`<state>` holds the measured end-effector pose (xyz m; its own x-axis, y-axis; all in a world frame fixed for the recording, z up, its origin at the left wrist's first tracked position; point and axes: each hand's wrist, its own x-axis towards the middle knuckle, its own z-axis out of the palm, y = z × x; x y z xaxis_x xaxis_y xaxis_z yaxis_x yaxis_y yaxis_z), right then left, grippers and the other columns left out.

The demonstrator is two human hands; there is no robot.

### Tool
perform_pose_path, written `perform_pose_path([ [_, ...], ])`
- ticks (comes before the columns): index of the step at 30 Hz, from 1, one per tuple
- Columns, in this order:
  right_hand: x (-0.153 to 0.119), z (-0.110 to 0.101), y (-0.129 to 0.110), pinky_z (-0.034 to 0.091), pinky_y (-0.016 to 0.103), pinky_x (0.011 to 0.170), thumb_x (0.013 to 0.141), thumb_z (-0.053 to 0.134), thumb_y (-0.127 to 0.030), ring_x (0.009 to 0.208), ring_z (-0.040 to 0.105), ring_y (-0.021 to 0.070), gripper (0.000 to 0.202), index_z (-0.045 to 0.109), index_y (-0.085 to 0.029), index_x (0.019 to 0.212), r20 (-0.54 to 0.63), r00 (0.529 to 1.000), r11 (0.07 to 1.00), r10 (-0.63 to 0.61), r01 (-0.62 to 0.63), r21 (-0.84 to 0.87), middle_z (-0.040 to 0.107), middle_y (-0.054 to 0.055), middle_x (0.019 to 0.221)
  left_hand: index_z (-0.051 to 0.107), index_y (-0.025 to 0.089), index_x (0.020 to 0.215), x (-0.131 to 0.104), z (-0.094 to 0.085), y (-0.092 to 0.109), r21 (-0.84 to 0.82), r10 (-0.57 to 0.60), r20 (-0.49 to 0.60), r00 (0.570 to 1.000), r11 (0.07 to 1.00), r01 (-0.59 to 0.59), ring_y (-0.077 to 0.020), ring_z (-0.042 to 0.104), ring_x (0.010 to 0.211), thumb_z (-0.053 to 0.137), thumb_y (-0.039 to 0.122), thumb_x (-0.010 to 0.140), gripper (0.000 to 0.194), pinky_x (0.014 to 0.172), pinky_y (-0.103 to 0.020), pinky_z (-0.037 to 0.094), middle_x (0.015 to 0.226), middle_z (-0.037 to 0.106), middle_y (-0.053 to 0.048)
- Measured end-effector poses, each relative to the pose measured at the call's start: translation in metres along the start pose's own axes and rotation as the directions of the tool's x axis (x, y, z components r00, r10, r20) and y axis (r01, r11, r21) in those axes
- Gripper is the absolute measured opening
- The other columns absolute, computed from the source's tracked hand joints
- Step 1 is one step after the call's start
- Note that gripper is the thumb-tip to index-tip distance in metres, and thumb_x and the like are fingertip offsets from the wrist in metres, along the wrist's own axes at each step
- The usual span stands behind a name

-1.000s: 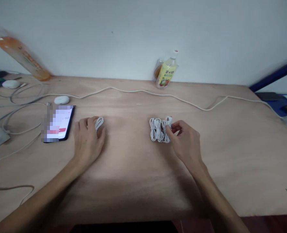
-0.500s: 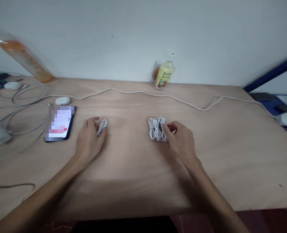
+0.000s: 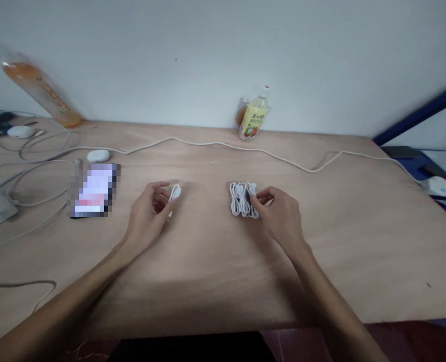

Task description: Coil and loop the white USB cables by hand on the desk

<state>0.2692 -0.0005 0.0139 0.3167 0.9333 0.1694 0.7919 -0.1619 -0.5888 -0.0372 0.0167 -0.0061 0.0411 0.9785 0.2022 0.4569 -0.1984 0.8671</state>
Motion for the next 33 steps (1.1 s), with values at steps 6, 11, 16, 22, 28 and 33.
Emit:
perform_pose_path([
  [6,-0.002,0.000,-0.001,0.048,0.038,0.062,0.084,0.072,-0.060,0.060,0.066,0.0257,0.036,0.070,-0.026,0.072,0.011,1.000,1.000,0.013,-0.014,0.026,0.073,0.007,0.066,0.065,0.018,0.126,-0.001,0.001,0.001,-0.039,-0.007,0.013,1.000,0.999,0.007,-0.0164,0.064,0.075,0.071,0.033,0.095,0.034,0.067,-0.031,0.051,0.097,0.072,-0.003],
  [11,-0.001,-0.006,-0.004,0.050,0.039,0.063,0.080,0.074,-0.051,0.059,0.065,0.0247,0.027,0.069,-0.026,0.071,-0.030,0.997,0.994,0.065,-0.062,0.087,0.072,0.006,0.065,0.064,0.019,0.123,0.000,0.003,-0.001,-0.060,0.002,0.022,1.000,0.998,-0.001,-0.0159,0.064,0.073,0.072,0.034,0.095,0.033,0.065,-0.031,0.050,0.096,0.072,-0.002],
  [16,0.003,-0.025,0.000,0.050,0.036,0.060,0.077,0.078,-0.058,0.067,0.067,0.0244,0.034,0.069,-0.026,0.078,-0.034,0.994,0.956,0.103,-0.090,0.278,0.077,0.008,0.078,0.064,0.018,0.124,-0.001,0.003,-0.001,-0.064,0.017,0.029,0.999,0.998,-0.015,-0.0158,0.064,0.074,0.071,0.033,0.095,0.033,0.066,-0.031,0.050,0.096,0.072,-0.002],
  [22,0.007,-0.045,0.005,0.047,0.031,0.056,0.064,0.098,-0.056,0.058,0.058,0.0171,0.040,0.075,-0.026,0.078,0.111,0.988,0.804,0.110,-0.154,0.574,0.066,-0.001,0.061,0.064,0.020,0.123,-0.003,0.002,0.000,-0.071,0.023,0.043,0.999,0.997,-0.020,-0.0158,0.064,0.075,0.072,0.032,0.097,0.030,0.067,-0.031,0.051,0.095,0.072,-0.001],
  [28,0.012,-0.041,0.011,0.057,0.028,0.062,0.046,0.109,-0.050,0.068,0.062,0.0149,0.045,0.081,-0.027,0.072,0.232,0.952,0.611,0.201,-0.307,0.730,0.073,0.000,0.078,0.063,0.020,0.123,-0.002,0.004,-0.002,-0.063,0.028,0.045,0.999,0.998,-0.025,-0.0156,0.064,0.074,0.071,0.031,0.096,0.030,0.067,-0.031,0.051,0.094,0.072,-0.001],
  [33,0.017,-0.043,0.009,0.066,0.040,0.094,0.066,0.099,-0.068,0.098,0.076,0.0272,0.048,0.088,-0.029,0.092,0.457,0.880,0.675,0.126,-0.414,0.611,0.081,0.005,0.092,0.063,0.020,0.122,-0.002,0.004,-0.003,-0.061,0.020,0.044,0.999,0.998,-0.018,-0.0160,0.064,0.074,0.071,0.032,0.096,0.029,0.067,-0.031,0.051,0.094,0.072,-0.001],
])
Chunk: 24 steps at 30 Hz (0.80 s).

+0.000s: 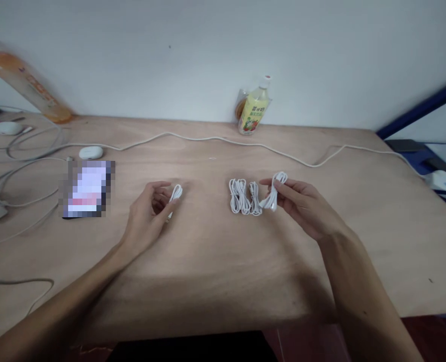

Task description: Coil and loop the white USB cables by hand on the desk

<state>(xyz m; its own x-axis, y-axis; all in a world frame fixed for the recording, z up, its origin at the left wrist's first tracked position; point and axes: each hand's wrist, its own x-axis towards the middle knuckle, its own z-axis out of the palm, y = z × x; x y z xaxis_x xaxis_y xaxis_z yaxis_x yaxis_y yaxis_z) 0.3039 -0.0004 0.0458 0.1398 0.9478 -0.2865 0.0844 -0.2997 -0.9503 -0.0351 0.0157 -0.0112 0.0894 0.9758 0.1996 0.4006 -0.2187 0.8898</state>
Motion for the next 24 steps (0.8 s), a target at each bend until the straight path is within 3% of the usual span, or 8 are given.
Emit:
perform_pose_path([
  [4,0.005,0.001,-0.007,0.064,0.045,0.097,0.071,0.095,-0.067,0.106,0.076,0.0316,0.050,0.087,-0.024,0.095,0.095,0.993,0.975,0.065,-0.044,-0.216,0.084,0.010,0.102,0.062,0.021,0.122,0.000,0.000,0.000,0.003,0.010,0.002,1.000,1.000,-0.010,-0.0160,0.063,0.074,0.071,0.032,0.096,0.029,0.067,-0.031,0.051,0.094,0.071,-0.001],
  [9,0.014,0.008,-0.007,0.064,0.043,0.081,0.061,0.098,-0.067,0.084,0.076,0.0271,0.056,0.081,-0.021,0.089,-0.001,1.000,0.952,-0.023,0.021,-0.305,0.084,0.010,0.093,0.062,0.021,0.123,-0.001,0.000,0.001,0.002,0.014,0.008,1.000,1.000,-0.014,-0.0163,0.064,0.075,0.071,0.031,0.097,0.029,0.067,-0.031,0.051,0.095,0.072,-0.002],
  [14,0.021,0.016,-0.005,0.061,0.037,0.066,0.068,0.097,-0.048,0.070,0.071,0.0229,0.034,0.080,-0.023,0.084,-0.063,0.989,0.932,-0.135,0.105,-0.348,0.081,0.006,0.080,0.061,0.022,0.124,-0.002,0.000,0.003,0.010,0.013,0.018,1.000,1.000,-0.013,-0.0163,0.065,0.075,0.071,0.031,0.097,0.030,0.067,-0.031,0.052,0.097,0.074,-0.002],
  [19,0.024,0.021,-0.004,0.062,0.036,0.061,0.076,0.089,-0.027,0.067,0.074,0.0233,0.016,0.082,-0.023,0.090,-0.062,0.993,0.928,-0.097,0.067,-0.367,0.080,0.005,0.074,0.061,0.022,0.124,-0.002,-0.001,0.003,0.004,0.013,0.032,0.999,1.000,-0.013,-0.0163,0.066,0.075,0.070,0.030,0.097,0.029,0.067,-0.030,0.052,0.097,0.074,-0.002],
  [24,0.023,0.022,-0.002,0.057,0.031,0.053,0.081,0.084,-0.025,0.066,0.073,0.0229,0.013,0.081,-0.022,0.093,-0.105,0.985,0.886,-0.139,0.077,-0.457,0.080,0.006,0.075,0.061,0.022,0.124,-0.001,-0.001,0.003,0.000,0.012,0.031,0.999,1.000,-0.012,-0.0163,0.066,0.075,0.070,0.030,0.097,0.029,0.068,-0.031,0.053,0.097,0.074,-0.002],
])
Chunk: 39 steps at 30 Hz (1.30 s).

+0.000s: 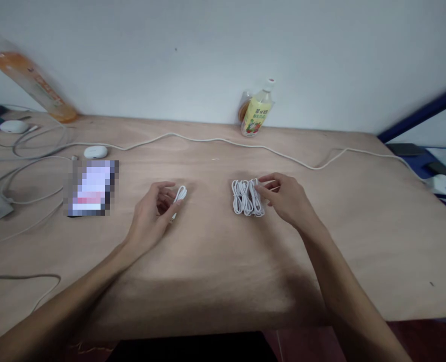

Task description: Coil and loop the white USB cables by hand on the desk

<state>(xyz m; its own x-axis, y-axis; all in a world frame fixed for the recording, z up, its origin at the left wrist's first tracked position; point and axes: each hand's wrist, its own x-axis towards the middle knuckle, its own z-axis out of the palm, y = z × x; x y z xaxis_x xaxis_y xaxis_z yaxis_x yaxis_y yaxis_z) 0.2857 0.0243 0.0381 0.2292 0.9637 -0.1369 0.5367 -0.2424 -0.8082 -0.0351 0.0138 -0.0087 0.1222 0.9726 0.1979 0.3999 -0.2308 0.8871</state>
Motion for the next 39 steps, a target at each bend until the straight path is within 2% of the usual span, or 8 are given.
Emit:
perform_pose_path([
  [5,-0.004,0.003,0.000,0.058,0.033,0.055,0.090,0.077,-0.026,0.066,0.075,0.0239,0.006,0.080,-0.021,0.090,-0.062,0.994,0.994,0.095,-0.099,-0.055,0.082,0.009,0.083,0.061,0.021,0.124,0.000,-0.001,0.001,0.004,-0.004,0.005,1.000,1.000,0.004,-0.0166,0.066,0.076,0.071,0.032,0.097,0.031,0.069,-0.031,0.053,0.097,0.073,-0.002],
  [8,-0.007,0.009,0.002,0.060,0.035,0.060,0.092,0.075,-0.024,0.066,0.075,0.0236,0.007,0.081,-0.021,0.089,-0.021,0.994,0.994,0.106,-0.105,0.020,0.082,0.009,0.082,0.061,0.021,0.124,-0.001,0.000,0.001,0.004,0.000,0.005,1.000,1.000,0.000,-0.0162,0.066,0.076,0.071,0.032,0.098,0.030,0.069,-0.031,0.053,0.097,0.073,-0.002],
  [12,-0.009,0.014,0.005,0.061,0.033,0.056,0.090,0.074,-0.024,0.066,0.076,0.0237,0.008,0.081,-0.022,0.089,-0.056,0.995,0.986,0.080,-0.070,0.153,0.083,0.009,0.081,0.061,0.022,0.124,-0.001,0.000,0.001,0.014,-0.008,0.004,1.000,1.000,0.008,-0.0164,0.066,0.076,0.071,0.030,0.098,0.030,0.069,-0.031,0.053,0.097,0.074,-0.002],
  [16,-0.010,0.014,0.007,0.062,0.034,0.060,0.089,0.075,-0.026,0.068,0.076,0.0235,0.006,0.079,-0.022,0.089,-0.030,0.995,0.979,0.100,-0.093,0.183,0.082,0.009,0.081,0.061,0.021,0.124,0.000,0.001,0.000,0.012,-0.012,-0.002,1.000,1.000,0.012,-0.0163,0.066,0.076,0.072,0.031,0.098,0.030,0.069,-0.031,0.054,0.097,0.073,-0.002],
  [19,-0.011,0.012,0.009,0.061,0.036,0.062,0.089,0.075,-0.031,0.070,0.076,0.0248,0.009,0.078,-0.023,0.092,-0.039,0.995,0.987,0.088,-0.082,0.136,0.081,0.008,0.081,0.061,0.022,0.123,0.001,0.001,0.000,0.003,-0.009,-0.007,1.000,1.000,0.009,-0.0162,0.067,0.076,0.072,0.031,0.097,0.029,0.069,-0.031,0.054,0.098,0.075,-0.002],
  [26,-0.020,0.016,-0.001,0.058,0.040,0.072,0.089,0.075,-0.041,0.075,0.072,0.0254,0.023,0.078,-0.022,0.102,-0.270,0.950,0.978,-0.156,0.109,-0.180,0.081,0.011,0.094,0.064,0.022,0.126,-0.001,0.003,0.006,-0.163,-0.062,0.025,0.998,0.984,0.065,-0.0171,0.069,0.081,0.073,0.036,0.096,0.034,0.071,-0.031,0.053,0.101,0.077,-0.004],
  [33,-0.015,0.023,-0.004,0.054,0.036,0.063,0.081,0.077,-0.030,0.064,0.071,0.0238,0.010,0.077,-0.024,0.089,-0.180,0.980,0.976,-0.086,0.047,-0.211,0.078,0.005,0.076,0.067,0.021,0.123,-0.001,0.003,0.011,-0.324,-0.138,0.073,0.988,0.933,0.155,-0.0183,0.075,0.087,0.076,0.036,0.094,0.034,0.072,-0.030,0.057,0.101,0.080,-0.005],
  [39,-0.013,0.023,0.000,0.054,0.036,0.061,0.079,0.079,-0.035,0.063,0.071,0.0243,0.014,0.077,-0.024,0.088,-0.186,0.977,0.981,-0.101,0.066,-0.184,0.078,0.005,0.073,0.065,0.020,0.120,0.001,0.003,0.013,-0.479,-0.254,0.176,0.951,0.822,0.308,-0.0228,0.083,0.082,0.081,0.038,0.092,0.037,0.068,-0.033,0.064,0.097,0.084,-0.006],
])
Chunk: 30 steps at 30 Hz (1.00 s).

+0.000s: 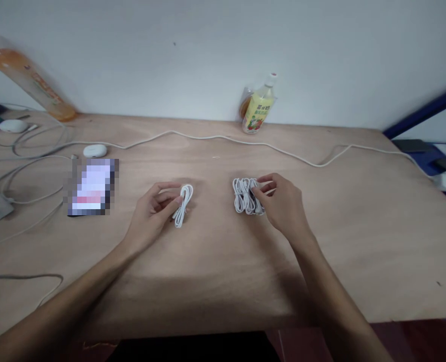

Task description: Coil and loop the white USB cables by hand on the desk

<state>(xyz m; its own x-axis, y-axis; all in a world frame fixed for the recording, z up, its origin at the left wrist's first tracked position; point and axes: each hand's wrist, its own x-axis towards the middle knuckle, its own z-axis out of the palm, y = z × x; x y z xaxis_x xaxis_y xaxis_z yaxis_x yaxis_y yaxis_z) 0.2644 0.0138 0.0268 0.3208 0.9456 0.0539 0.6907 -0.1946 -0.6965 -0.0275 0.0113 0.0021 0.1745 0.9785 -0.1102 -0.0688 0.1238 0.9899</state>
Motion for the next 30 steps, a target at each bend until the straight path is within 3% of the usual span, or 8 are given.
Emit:
perform_pose_path([
  [6,-0.002,0.000,-0.006,0.052,0.035,0.061,0.082,0.076,-0.030,0.061,0.069,0.0233,0.008,0.077,-0.023,0.087,-0.008,0.998,0.998,0.060,-0.060,-0.008,0.075,0.004,0.071,0.069,0.017,0.119,-0.001,0.001,0.003,-0.100,-0.083,0.016,0.996,0.991,0.084,-0.0254,0.085,0.081,0.085,0.032,0.089,0.037,0.070,-0.035,0.067,0.091,0.084,-0.006],
  [13,-0.017,-0.001,-0.024,0.055,0.038,0.070,0.090,0.072,-0.030,0.073,0.071,0.0238,0.009,0.077,-0.023,0.093,-0.163,0.984,0.997,-0.073,0.078,0.027,0.079,0.008,0.087,0.072,0.017,0.118,-0.003,0.003,0.005,-0.247,-0.144,0.079,0.986,0.956,0.159,-0.0234,0.083,0.078,0.084,0.026,0.089,0.033,0.070,-0.036,0.068,0.087,0.081,-0.004],
  [14,-0.021,0.001,-0.029,0.053,0.036,0.066,0.091,0.071,-0.031,0.071,0.070,0.0231,0.010,0.077,-0.023,0.094,-0.128,0.988,0.993,-0.086,0.096,0.070,0.077,0.007,0.084,0.072,0.017,0.118,-0.003,0.003,0.005,-0.256,-0.150,0.084,0.985,0.952,0.167,-0.0226,0.083,0.077,0.084,0.025,0.088,0.033,0.069,-0.036,0.068,0.086,0.081,-0.004],
  [16,-0.031,0.007,-0.041,0.051,0.034,0.064,0.094,0.070,-0.035,0.070,0.069,0.0214,0.013,0.078,-0.024,0.095,0.066,0.987,0.974,-0.147,0.133,0.184,0.075,0.004,0.080,0.073,0.017,0.116,-0.002,0.004,0.005,-0.282,-0.156,0.076,0.985,0.944,0.171,-0.0208,0.081,0.075,0.086,0.023,0.086,0.033,0.068,-0.035,0.068,0.086,0.081,-0.003],
  [18,-0.040,0.017,-0.050,0.051,0.033,0.065,0.095,0.069,-0.037,0.071,0.068,0.0202,0.017,0.077,-0.023,0.093,0.279,0.933,0.944,-0.227,0.139,0.301,0.074,0.002,0.077,0.074,0.017,0.114,-0.002,0.005,0.006,-0.305,-0.154,0.059,0.986,0.938,0.165,-0.0201,0.080,0.077,0.089,0.022,0.084,0.034,0.069,-0.034,0.068,0.089,0.082,-0.003],
  [20,-0.047,0.029,-0.056,0.051,0.032,0.066,0.099,0.066,-0.040,0.072,0.067,0.0187,0.022,0.078,-0.023,0.094,0.397,0.880,0.921,-0.260,0.104,0.374,0.075,0.002,0.082,0.075,0.017,0.115,-0.002,0.005,0.006,-0.324,-0.136,0.049,0.990,0.935,0.144,-0.0206,0.081,0.081,0.091,0.021,0.082,0.037,0.072,-0.034,0.068,0.093,0.083,-0.004],
  [23,-0.053,0.047,-0.057,0.050,0.031,0.069,0.101,0.066,-0.040,0.079,0.067,0.0191,0.022,0.078,-0.022,0.098,0.466,0.834,0.895,-0.296,0.072,0.440,0.078,0.004,0.091,0.076,0.017,0.114,-0.001,0.006,0.005,-0.370,-0.092,0.043,0.995,0.924,0.101,-0.0220,0.082,0.090,0.094,0.022,0.079,0.039,0.078,-0.034,0.068,0.099,0.084,-0.005],
  [30,-0.058,0.074,-0.050,0.047,0.029,0.063,0.098,0.070,-0.039,0.071,0.058,0.0161,0.015,0.074,-0.024,0.094,0.428,0.846,0.775,-0.319,-0.027,0.631,0.067,-0.001,0.083,0.079,0.019,0.107,-0.002,0.006,0.004,-0.451,-0.076,0.072,0.995,0.887,0.100,-0.0235,0.081,0.105,0.100,0.023,0.077,0.037,0.081,-0.029,0.064,0.100,0.085,-0.005],
])
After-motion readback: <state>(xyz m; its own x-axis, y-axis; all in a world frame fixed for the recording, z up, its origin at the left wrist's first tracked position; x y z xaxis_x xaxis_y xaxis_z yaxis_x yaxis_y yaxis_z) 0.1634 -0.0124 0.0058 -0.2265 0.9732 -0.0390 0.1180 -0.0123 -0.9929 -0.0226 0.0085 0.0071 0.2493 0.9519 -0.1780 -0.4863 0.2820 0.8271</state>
